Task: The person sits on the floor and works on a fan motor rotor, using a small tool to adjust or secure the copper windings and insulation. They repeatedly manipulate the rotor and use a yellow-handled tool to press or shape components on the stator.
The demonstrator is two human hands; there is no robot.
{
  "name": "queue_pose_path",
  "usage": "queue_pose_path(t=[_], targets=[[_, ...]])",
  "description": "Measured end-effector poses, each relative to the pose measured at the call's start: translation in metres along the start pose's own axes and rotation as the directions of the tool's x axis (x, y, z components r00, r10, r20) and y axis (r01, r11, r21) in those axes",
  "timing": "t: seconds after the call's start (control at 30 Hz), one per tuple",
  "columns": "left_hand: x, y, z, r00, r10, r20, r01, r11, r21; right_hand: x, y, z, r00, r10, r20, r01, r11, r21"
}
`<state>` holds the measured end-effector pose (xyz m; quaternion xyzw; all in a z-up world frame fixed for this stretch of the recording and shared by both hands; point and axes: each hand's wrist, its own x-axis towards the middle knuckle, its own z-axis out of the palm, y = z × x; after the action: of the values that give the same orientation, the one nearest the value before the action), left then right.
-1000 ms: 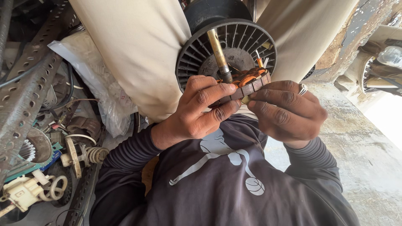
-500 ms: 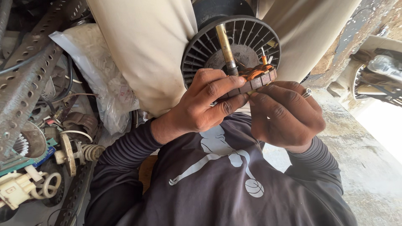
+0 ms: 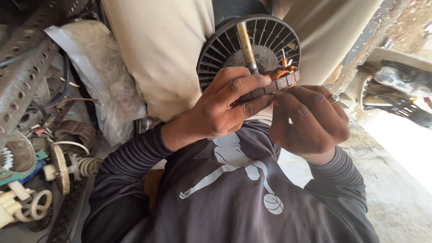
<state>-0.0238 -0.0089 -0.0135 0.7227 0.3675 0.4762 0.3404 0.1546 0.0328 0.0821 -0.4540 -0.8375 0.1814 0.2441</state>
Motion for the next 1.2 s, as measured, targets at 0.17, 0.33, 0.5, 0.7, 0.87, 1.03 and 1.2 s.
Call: queue_pose_path(t=[0.17,0.33,0.5,0.7,0.87,1.03,1.2], targets=[[-0.001,0.002,-0.003,1.0,-0.004,0.029,0.004,1.0,0.007,-0.002,0.001,0.0,0.997,-0.077,0.029,0.079,0.995,-0.055],[0.0,0.0,-0.004,1.0,0.007,0.001,-0.006,1.0,-0.011,0.001,-0.004,-0.001,0.995,-0.091,0.05,0.096,0.989,-0.111],[-0.003,0.001,-0.002,1.0,0.015,-0.022,-0.015,1.0,0.008,0.002,-0.004,-0.003,0.988,-0.137,0.065,0.145,0.977,-0.154],[-0.009,-0.001,0.002,1.0,0.008,-0.011,-0.008,0.999,0.052,-0.018,0.018,-0.011,0.997,-0.04,0.064,0.04,0.999,-0.002],[-0.019,0.036,0.024,0.964,0.101,-0.246,-0.048,0.976,0.214,-0.024,0.04,0.006,0.855,0.518,-0.003,-0.398,0.661,0.636],[-0.02,0.074,0.017,0.968,-0.178,-0.177,0.193,0.979,0.071,-0.045,0.007,0.014,0.882,0.464,0.081,-0.291,0.401,0.869],[-0.013,0.089,0.02,0.904,-0.2,-0.378,0.302,0.924,0.235,-0.073,-0.021,-0.005,0.977,0.196,0.082,-0.205,0.773,0.6]])
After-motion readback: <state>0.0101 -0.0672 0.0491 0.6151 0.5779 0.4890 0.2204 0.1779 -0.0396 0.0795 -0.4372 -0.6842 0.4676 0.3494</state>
